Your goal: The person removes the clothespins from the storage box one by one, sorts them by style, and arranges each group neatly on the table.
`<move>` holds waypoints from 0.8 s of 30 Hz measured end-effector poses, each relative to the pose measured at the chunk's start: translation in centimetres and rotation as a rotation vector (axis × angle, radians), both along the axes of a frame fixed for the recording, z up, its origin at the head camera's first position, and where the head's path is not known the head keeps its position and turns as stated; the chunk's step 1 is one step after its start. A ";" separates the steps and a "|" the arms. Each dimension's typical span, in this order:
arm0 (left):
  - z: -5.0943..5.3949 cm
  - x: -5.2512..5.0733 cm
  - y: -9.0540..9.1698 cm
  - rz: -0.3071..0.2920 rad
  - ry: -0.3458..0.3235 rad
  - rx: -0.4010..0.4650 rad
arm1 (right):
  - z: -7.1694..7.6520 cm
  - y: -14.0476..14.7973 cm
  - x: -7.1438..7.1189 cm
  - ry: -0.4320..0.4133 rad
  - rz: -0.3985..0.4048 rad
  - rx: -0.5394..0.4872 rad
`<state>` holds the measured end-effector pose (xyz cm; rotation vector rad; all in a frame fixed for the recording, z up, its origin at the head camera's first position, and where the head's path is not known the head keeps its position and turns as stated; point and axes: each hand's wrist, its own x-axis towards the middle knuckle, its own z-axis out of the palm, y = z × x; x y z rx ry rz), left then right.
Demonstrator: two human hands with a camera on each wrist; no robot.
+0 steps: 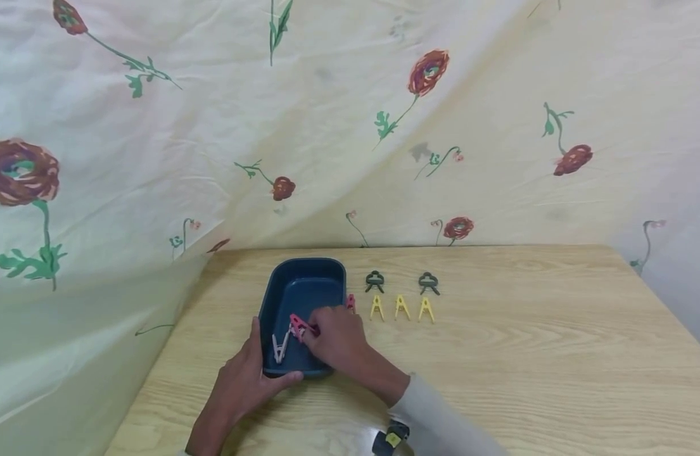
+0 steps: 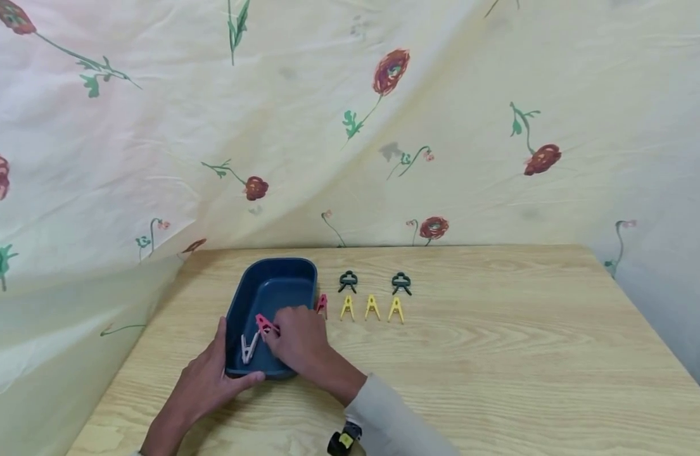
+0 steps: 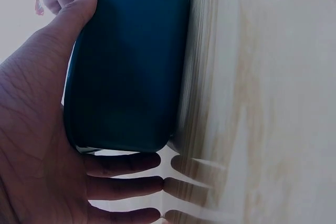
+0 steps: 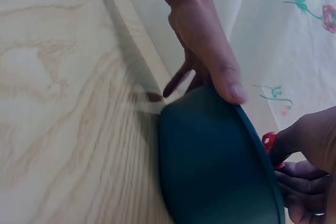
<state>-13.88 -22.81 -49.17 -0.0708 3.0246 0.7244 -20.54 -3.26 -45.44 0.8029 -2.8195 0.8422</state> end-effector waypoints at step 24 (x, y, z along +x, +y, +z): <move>-0.1 -0.3 0.2 0.030 -0.030 0.043 | -3.0 8.5 -3.2 0.389 -0.294 -0.298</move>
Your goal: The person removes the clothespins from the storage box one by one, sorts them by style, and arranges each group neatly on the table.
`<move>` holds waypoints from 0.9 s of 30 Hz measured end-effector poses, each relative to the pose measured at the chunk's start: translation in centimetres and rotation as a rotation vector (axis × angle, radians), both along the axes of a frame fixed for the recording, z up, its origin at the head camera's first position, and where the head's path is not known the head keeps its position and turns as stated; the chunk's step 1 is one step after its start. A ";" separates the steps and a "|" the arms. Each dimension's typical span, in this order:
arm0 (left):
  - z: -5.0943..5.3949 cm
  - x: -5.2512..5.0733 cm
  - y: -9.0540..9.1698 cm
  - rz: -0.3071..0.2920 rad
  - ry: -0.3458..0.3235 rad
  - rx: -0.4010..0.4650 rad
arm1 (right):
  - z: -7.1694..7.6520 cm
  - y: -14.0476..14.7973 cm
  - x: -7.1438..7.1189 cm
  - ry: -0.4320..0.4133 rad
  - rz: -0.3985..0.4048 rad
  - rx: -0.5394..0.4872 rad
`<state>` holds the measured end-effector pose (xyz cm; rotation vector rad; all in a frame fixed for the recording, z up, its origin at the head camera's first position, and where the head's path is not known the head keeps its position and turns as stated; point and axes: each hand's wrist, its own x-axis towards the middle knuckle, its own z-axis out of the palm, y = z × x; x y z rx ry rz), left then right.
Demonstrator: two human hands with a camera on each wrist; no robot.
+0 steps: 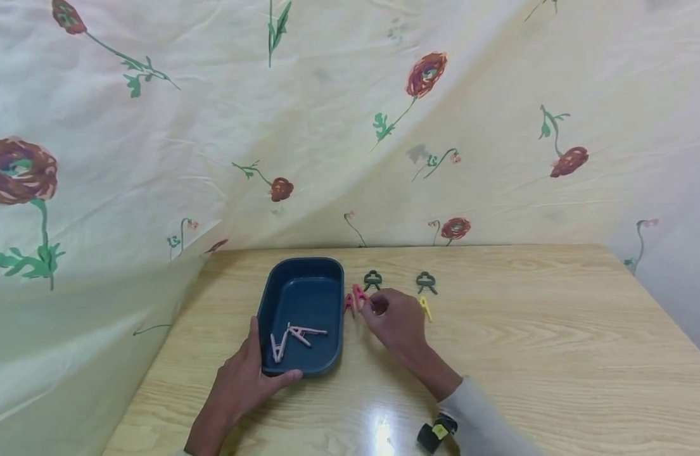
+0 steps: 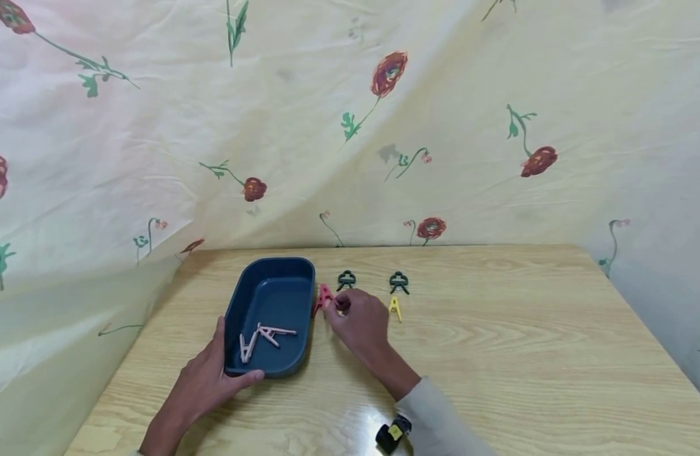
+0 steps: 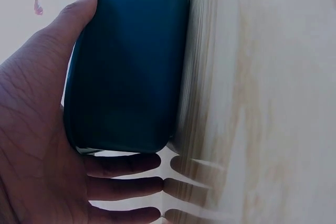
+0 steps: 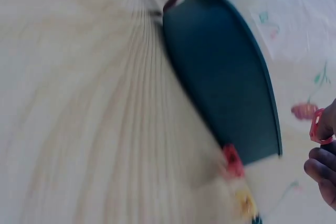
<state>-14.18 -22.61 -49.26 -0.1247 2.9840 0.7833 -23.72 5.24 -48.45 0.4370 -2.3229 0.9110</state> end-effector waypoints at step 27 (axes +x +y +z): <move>0.1 0.2 0.2 0.009 -0.016 -0.006 | -3.7 12.4 -1.0 -0.252 -0.334 0.032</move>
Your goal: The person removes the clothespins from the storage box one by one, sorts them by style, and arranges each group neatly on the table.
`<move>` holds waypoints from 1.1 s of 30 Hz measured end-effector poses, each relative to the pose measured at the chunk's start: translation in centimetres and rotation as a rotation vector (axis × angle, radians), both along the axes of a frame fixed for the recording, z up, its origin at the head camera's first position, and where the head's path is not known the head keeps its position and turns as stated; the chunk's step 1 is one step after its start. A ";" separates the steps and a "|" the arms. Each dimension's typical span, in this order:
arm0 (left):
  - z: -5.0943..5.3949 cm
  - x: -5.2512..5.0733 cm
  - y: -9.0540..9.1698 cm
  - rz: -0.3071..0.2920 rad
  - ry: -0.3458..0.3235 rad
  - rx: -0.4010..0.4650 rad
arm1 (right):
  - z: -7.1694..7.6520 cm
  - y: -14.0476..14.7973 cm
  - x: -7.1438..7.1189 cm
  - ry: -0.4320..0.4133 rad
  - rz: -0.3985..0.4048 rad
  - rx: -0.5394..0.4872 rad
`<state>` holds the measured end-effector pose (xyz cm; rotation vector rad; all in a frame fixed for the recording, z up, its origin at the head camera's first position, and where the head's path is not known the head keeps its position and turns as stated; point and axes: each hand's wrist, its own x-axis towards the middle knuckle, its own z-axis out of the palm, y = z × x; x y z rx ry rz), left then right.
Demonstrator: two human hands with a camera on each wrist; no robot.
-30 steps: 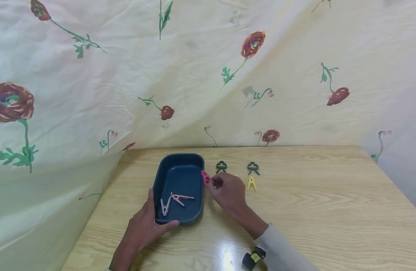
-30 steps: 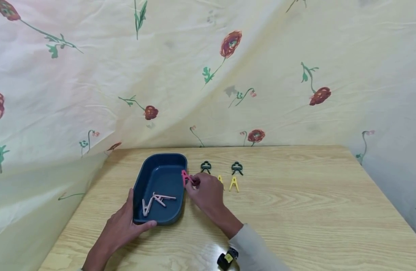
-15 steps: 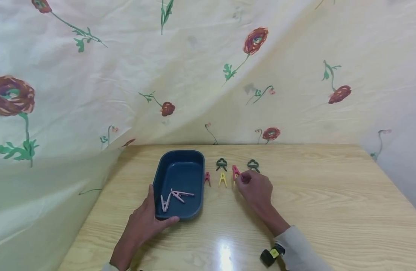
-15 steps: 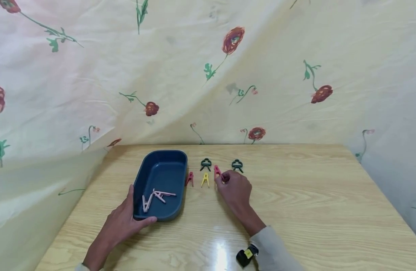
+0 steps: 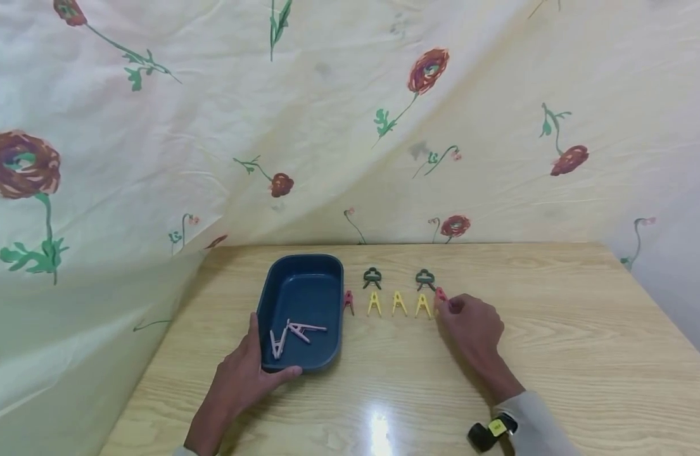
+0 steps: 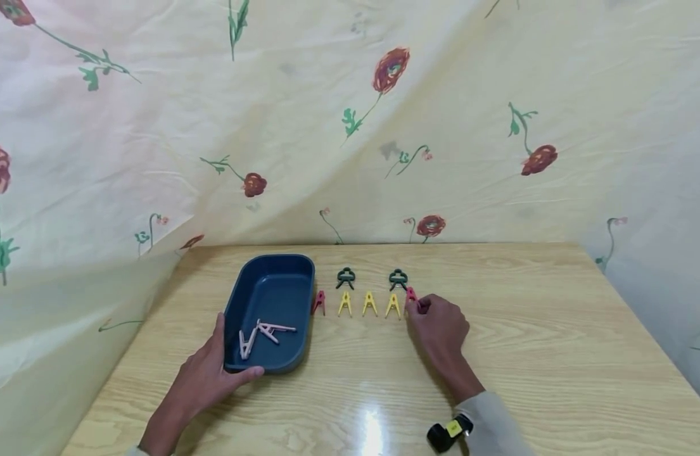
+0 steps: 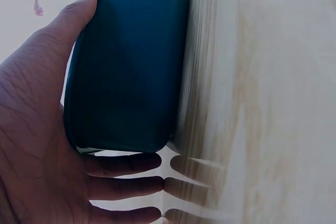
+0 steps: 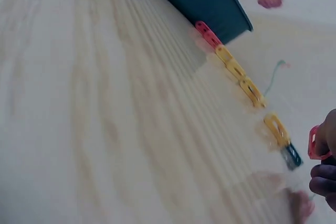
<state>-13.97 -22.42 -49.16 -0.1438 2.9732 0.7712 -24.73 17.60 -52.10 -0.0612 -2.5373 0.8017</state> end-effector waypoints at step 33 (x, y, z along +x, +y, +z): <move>0.1 0.1 0.2 0.017 -0.010 0.011 | -0.2 2.2 1.3 -0.237 -0.028 0.070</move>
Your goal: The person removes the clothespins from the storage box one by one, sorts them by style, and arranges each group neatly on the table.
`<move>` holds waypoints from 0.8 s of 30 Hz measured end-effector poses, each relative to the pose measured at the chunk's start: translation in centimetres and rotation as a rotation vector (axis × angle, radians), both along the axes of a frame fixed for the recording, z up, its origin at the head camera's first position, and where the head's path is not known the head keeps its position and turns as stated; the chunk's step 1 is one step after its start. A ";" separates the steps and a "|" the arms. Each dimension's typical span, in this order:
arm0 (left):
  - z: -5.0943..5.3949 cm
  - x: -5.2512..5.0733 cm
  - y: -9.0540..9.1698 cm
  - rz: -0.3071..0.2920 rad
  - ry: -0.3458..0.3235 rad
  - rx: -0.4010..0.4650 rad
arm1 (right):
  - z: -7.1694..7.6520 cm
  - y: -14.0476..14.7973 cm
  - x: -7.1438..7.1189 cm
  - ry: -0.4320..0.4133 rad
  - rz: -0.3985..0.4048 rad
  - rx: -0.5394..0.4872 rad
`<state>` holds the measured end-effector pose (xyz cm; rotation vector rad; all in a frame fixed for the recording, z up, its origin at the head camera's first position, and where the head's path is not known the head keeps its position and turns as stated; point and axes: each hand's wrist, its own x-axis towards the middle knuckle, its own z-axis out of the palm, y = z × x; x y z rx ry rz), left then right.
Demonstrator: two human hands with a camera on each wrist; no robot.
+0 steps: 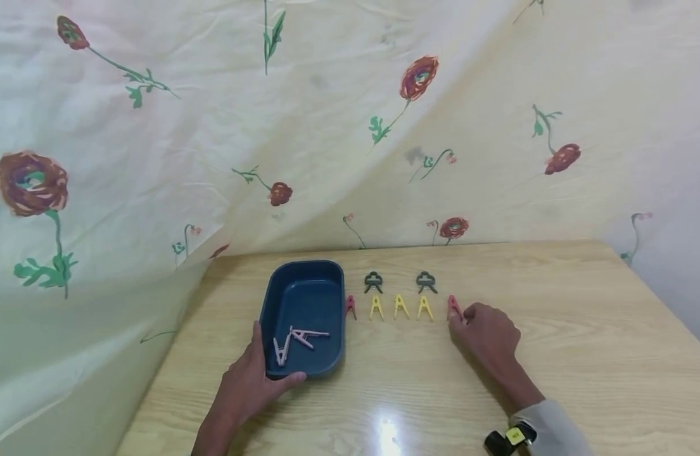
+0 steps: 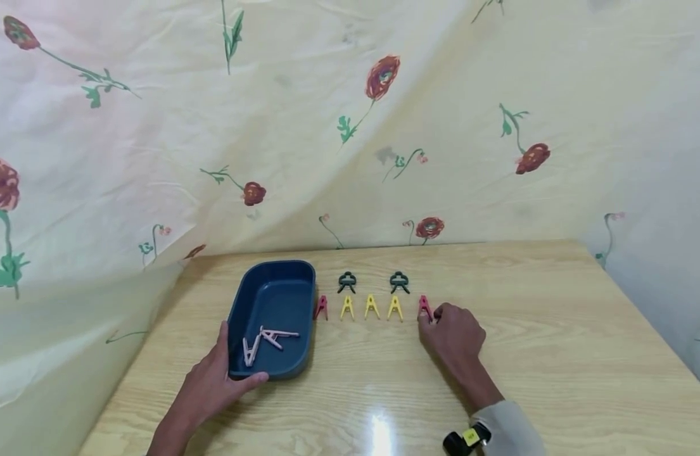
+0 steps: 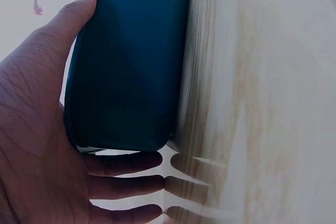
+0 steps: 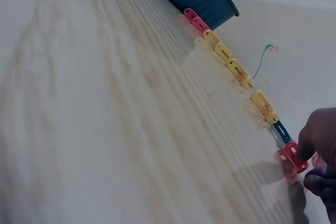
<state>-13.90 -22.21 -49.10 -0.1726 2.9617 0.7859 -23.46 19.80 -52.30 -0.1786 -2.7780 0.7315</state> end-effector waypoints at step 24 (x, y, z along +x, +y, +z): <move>-0.4 -0.1 -0.5 -0.037 0.042 0.016 | 2.2 -5.5 0.5 0.301 0.111 -0.033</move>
